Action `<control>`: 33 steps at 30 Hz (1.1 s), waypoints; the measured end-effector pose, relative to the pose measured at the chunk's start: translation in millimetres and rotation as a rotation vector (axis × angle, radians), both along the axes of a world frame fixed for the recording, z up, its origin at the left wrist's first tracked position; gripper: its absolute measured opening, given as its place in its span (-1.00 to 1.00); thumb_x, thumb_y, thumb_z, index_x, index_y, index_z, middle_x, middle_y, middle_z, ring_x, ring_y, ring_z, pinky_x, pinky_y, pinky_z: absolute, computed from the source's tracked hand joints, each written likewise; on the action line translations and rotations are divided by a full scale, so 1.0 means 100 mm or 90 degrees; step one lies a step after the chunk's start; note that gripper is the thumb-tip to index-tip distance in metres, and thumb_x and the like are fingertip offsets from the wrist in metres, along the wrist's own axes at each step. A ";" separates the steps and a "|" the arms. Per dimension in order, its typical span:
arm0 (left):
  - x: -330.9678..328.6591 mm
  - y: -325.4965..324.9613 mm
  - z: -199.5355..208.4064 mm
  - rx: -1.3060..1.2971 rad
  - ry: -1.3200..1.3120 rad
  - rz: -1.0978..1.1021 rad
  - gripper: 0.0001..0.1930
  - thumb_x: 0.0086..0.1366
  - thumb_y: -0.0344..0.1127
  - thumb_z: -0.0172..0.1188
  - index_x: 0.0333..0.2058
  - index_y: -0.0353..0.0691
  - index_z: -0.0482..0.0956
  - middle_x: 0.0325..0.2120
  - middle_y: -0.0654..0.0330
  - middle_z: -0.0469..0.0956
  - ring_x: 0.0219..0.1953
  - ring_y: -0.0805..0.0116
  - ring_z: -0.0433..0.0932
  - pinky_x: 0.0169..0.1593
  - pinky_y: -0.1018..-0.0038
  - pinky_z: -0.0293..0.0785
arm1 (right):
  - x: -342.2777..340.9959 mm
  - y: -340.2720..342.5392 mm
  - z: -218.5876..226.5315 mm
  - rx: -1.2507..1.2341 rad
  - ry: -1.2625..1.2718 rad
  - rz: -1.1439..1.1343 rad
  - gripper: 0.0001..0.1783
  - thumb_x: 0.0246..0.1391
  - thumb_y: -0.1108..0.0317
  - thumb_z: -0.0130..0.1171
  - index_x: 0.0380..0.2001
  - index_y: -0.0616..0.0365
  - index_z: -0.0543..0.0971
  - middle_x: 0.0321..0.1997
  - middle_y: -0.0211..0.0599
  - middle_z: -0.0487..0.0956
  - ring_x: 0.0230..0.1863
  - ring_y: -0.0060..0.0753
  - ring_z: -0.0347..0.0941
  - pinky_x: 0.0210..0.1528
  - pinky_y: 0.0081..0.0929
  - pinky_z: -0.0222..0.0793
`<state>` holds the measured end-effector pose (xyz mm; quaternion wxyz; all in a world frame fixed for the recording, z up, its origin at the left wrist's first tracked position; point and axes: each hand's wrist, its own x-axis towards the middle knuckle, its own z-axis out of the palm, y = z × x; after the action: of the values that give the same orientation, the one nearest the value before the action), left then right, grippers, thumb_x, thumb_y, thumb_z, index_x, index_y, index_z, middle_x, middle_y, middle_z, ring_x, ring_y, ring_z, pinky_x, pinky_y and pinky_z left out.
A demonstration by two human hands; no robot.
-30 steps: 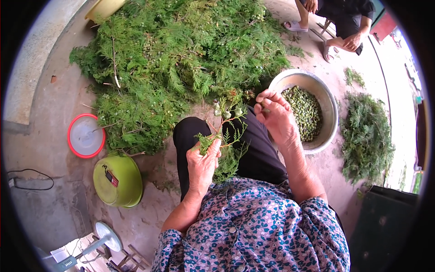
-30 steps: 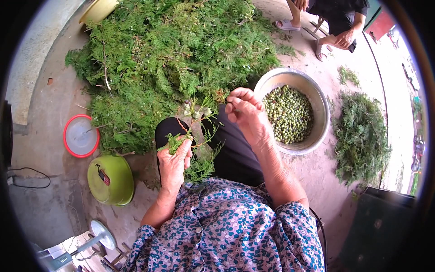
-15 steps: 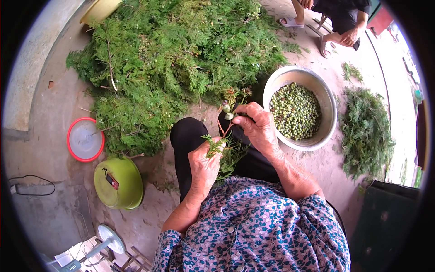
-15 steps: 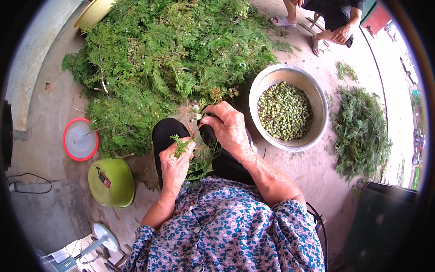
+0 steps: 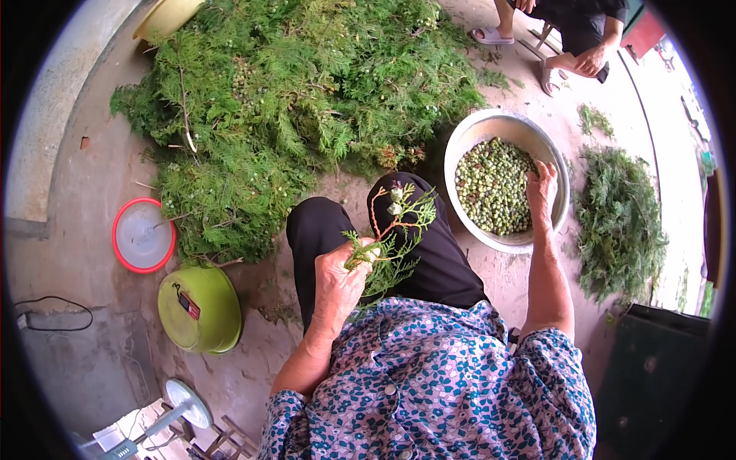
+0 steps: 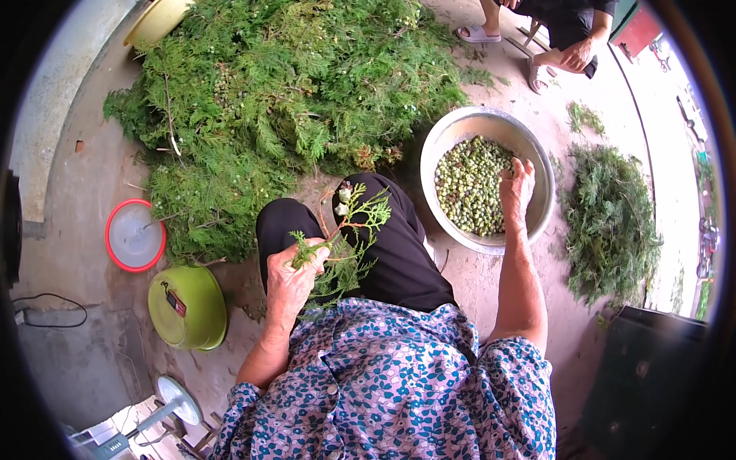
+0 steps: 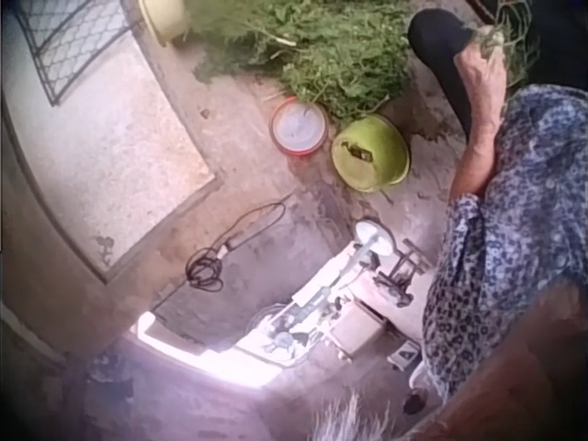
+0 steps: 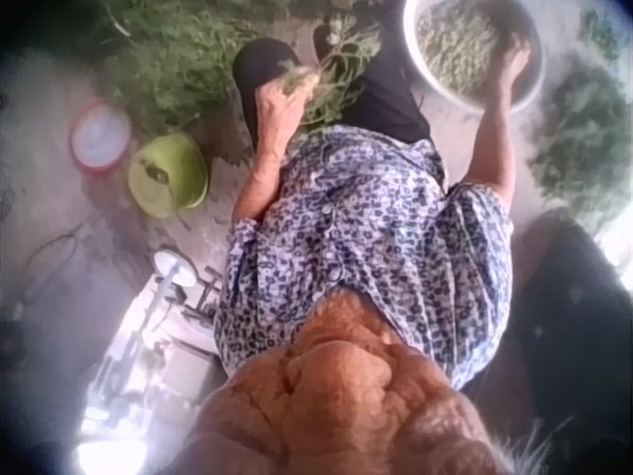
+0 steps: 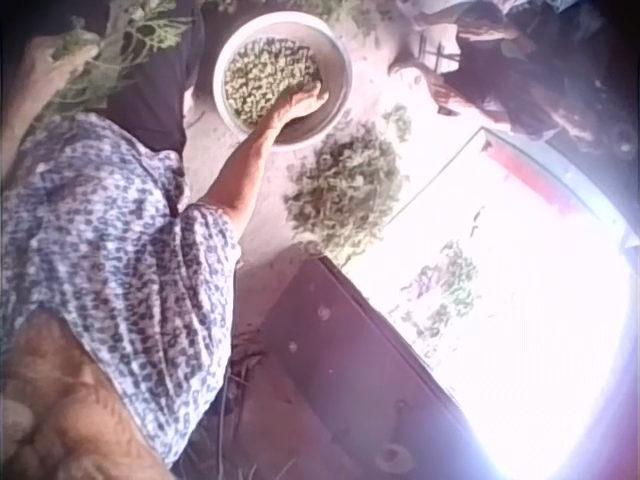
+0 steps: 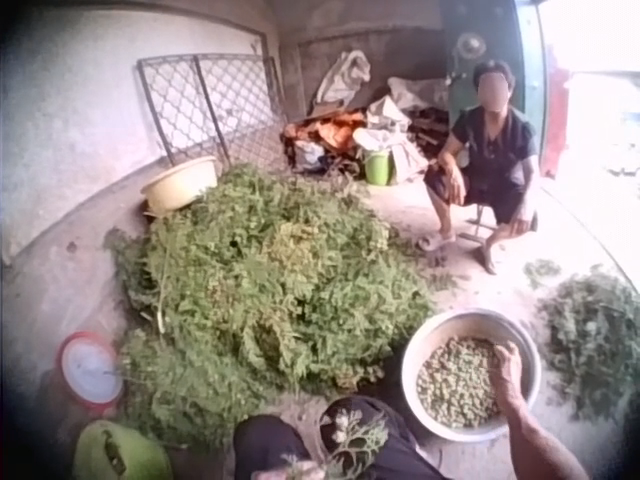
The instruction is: The person picks small green cones from branches by hand and drops them into a metal bowl.
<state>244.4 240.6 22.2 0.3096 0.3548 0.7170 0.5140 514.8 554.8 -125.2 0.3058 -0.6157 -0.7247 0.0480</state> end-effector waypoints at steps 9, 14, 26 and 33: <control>0.03 0.06 -0.03 0.010 0.268 -0.039 -0.84 0.00 -0.56 0.10 -0.37 -0.33 0.53 -0.63 0.10 0.49 -0.62 0.45 0.46 -0.52 0.56 0.34 | -1.30 -1.48 1.61 -0.352 0.279 0.536 -0.40 -0.16 0.08 0.28 -0.07 0.16 0.39 -0.47 -0.28 0.51 -0.52 -0.51 0.38 -0.47 -0.56 0.34; 0.09 0.07 0.04 -0.007 0.328 -0.053 -0.83 -0.04 -0.58 0.09 -0.39 -0.30 0.53 -0.58 0.07 0.48 -0.54 0.17 0.52 -0.48 0.48 0.38 | -1.52 -1.57 1.47 -0.279 0.201 0.605 -0.10 -0.31 -0.18 0.25 0.00 0.26 0.28 -0.21 0.08 0.49 -0.19 0.05 0.45 -0.22 -0.23 0.38; 0.06 0.02 -0.02 -0.002 0.326 -0.096 -0.78 -0.06 -0.62 0.09 -0.36 -0.33 0.53 -0.53 0.07 0.54 -0.48 0.24 0.56 -0.43 0.50 0.43 | -1.49 -1.63 1.35 -0.153 0.254 0.456 -0.87 0.02 0.47 0.00 -0.30 0.13 0.40 -0.44 -0.15 0.48 -0.40 -0.11 0.43 -0.37 -0.41 0.34; -0.10 -0.03 -0.04 0.076 0.127 0.020 -0.88 0.13 -0.47 0.10 -0.34 -0.32 0.55 -0.64 0.29 0.48 -0.65 0.62 0.36 -0.58 0.65 0.26 | -0.84 -0.71 0.93 -0.286 0.427 0.239 -0.84 0.06 0.44 0.00 -0.27 0.15 0.51 -0.53 -0.43 0.41 -0.55 -0.65 0.33 -0.59 -0.67 0.26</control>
<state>234.4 237.7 18.0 0.2069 0.4103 0.7180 0.5228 431.0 483.6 -31.9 0.3687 -0.4752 -0.6560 0.4560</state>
